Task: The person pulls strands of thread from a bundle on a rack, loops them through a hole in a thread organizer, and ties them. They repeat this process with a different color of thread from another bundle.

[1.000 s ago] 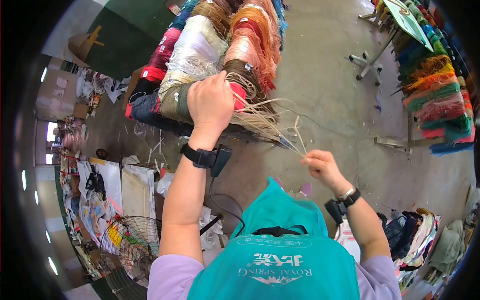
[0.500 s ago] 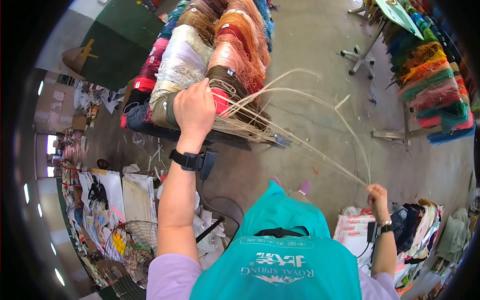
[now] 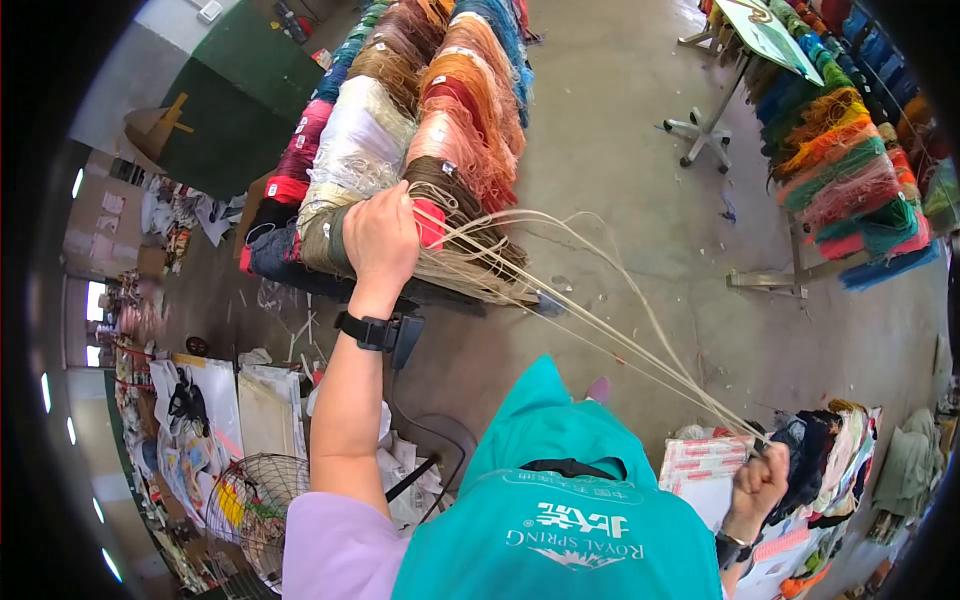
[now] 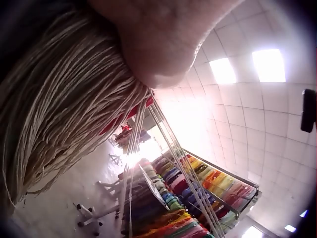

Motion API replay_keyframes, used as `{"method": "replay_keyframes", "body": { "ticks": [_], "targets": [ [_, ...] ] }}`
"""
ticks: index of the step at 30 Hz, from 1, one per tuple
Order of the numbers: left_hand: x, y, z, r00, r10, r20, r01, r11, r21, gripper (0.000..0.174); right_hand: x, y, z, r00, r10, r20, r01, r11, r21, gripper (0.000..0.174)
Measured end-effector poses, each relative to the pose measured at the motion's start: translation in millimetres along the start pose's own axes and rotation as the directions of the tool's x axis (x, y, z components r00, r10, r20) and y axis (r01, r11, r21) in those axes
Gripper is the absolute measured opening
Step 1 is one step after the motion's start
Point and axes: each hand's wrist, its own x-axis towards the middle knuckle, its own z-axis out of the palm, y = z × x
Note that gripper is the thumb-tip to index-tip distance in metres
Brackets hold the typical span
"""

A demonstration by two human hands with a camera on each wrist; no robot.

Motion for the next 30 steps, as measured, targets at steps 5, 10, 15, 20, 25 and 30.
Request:
{"method": "replay_keyframes", "body": {
  "ticks": [5, 10, 15, 20, 25, 30],
  "targets": [
    [-4.2, -4.8, 2.8, 1.0, 0.004, 0.015, -0.004, 1.0, 0.006, 0.034, -15.5, -35.1, 42.0, 0.945, -0.21, 0.25, 0.139, 0.952, 0.273, 0.01],
    [0.1, -1.2, -1.2, 0.999, -0.005, 0.032, 0.004, 1.0, 0.015, 0.034, -18.9, -51.0, 68.3, 0.878, -0.34, 0.337, 0.195, 0.897, 0.396, 0.01],
    [1.1, -4.7, -1.4, 0.999, -0.011, 0.04, 0.011, 1.0, -0.003, 0.035, -17.4, -63.7, 99.2, 0.863, -0.35, 0.363, 0.07, 0.796, 0.601, 0.016],
    [-0.1, -10.9, 4.0, 0.998, 0.028, -0.055, -0.03, 0.999, -0.031, 0.036, -3.2, -57.6, 118.5, 0.827, -0.379, 0.416, 0.083, 0.813, 0.576, 0.014],
    [25.6, -21.6, -20.2, 0.956, -0.07, 0.284, 0.101, 0.99, -0.094, 0.034, 10.4, -3.9, 125.2, 0.917, 0.049, 0.396, 0.03, 0.981, -0.191, 0.016],
    [32.8, -44.6, -20.2, 0.913, -0.023, 0.407, 0.17, 0.929, -0.327, 0.026, 18.5, -22.1, 127.2, 0.938, -0.048, 0.342, 0.094, 0.988, -0.12, 0.011]
  ]
}}
